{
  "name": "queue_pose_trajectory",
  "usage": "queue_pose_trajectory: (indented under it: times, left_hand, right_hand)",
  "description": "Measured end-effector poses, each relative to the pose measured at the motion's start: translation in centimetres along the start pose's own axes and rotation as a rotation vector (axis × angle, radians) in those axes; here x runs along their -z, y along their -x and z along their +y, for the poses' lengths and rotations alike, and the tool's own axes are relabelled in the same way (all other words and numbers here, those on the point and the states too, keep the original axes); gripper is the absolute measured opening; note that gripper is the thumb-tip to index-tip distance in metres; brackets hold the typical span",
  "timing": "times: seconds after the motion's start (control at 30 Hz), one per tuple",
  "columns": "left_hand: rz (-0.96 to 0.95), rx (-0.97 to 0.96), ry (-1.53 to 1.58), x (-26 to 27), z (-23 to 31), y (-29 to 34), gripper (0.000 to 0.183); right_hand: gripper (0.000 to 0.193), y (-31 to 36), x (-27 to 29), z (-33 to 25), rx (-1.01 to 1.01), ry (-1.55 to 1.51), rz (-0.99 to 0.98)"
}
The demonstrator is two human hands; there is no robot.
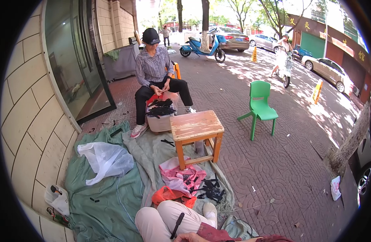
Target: Manually assembling and connecting various black plastic shoe components or strap buckles.
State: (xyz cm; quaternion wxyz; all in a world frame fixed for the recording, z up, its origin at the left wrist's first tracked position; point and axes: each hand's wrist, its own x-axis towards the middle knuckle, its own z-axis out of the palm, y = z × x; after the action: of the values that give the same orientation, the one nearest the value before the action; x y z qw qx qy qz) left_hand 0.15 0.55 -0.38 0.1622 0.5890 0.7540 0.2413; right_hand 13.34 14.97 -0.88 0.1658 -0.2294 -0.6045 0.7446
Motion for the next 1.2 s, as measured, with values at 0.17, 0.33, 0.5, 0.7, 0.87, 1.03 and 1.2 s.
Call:
queue_pose_trajectory:
  times: [0.17, 0.33, 0.5, 0.7, 0.87, 1.03, 1.2]
  left_hand:
    - [0.017, 0.061, 0.177, 1.1, 1.3, -0.7, 0.013]
    - [-0.055, 0.061, 0.376, 2.2, 2.2, -0.6, 0.014]
    - [0.006, 0.103, 0.496, 3.9, 3.8, -2.1, 0.018]
    - [0.026, 0.092, 0.463, 2.8, 2.0, -3.5, 0.024]
    - [0.128, 0.103, 0.538, 2.1, 2.0, -3.2, 0.017]
    - [0.15, 0.155, 0.674, 1.8, 1.6, -2.9, 0.018]
    - [0.075, 0.239, 0.775, 2.6, 1.7, -2.9, 0.019]
  right_hand:
    - [0.008, 0.2, 0.7, -0.7, -0.016, 0.027, -0.077]
    - [0.007, 1.0, 0.3, -0.1, -0.033, -0.161, -0.128]
    - [0.008, 0.4, 0.5, -1.1, -0.067, -0.226, -0.102]
    - [0.007, -0.4, 1.6, -1.3, -0.254, -0.385, -0.115]
    - [0.008, -0.3, 0.9, -2.8, -0.326, -0.497, -0.031]
    - [0.017, -0.1, 1.5, -3.5, -0.386, -0.527, -0.13]
    - [0.022, 0.2, 1.4, -3.6, -0.363, -0.464, -0.146]
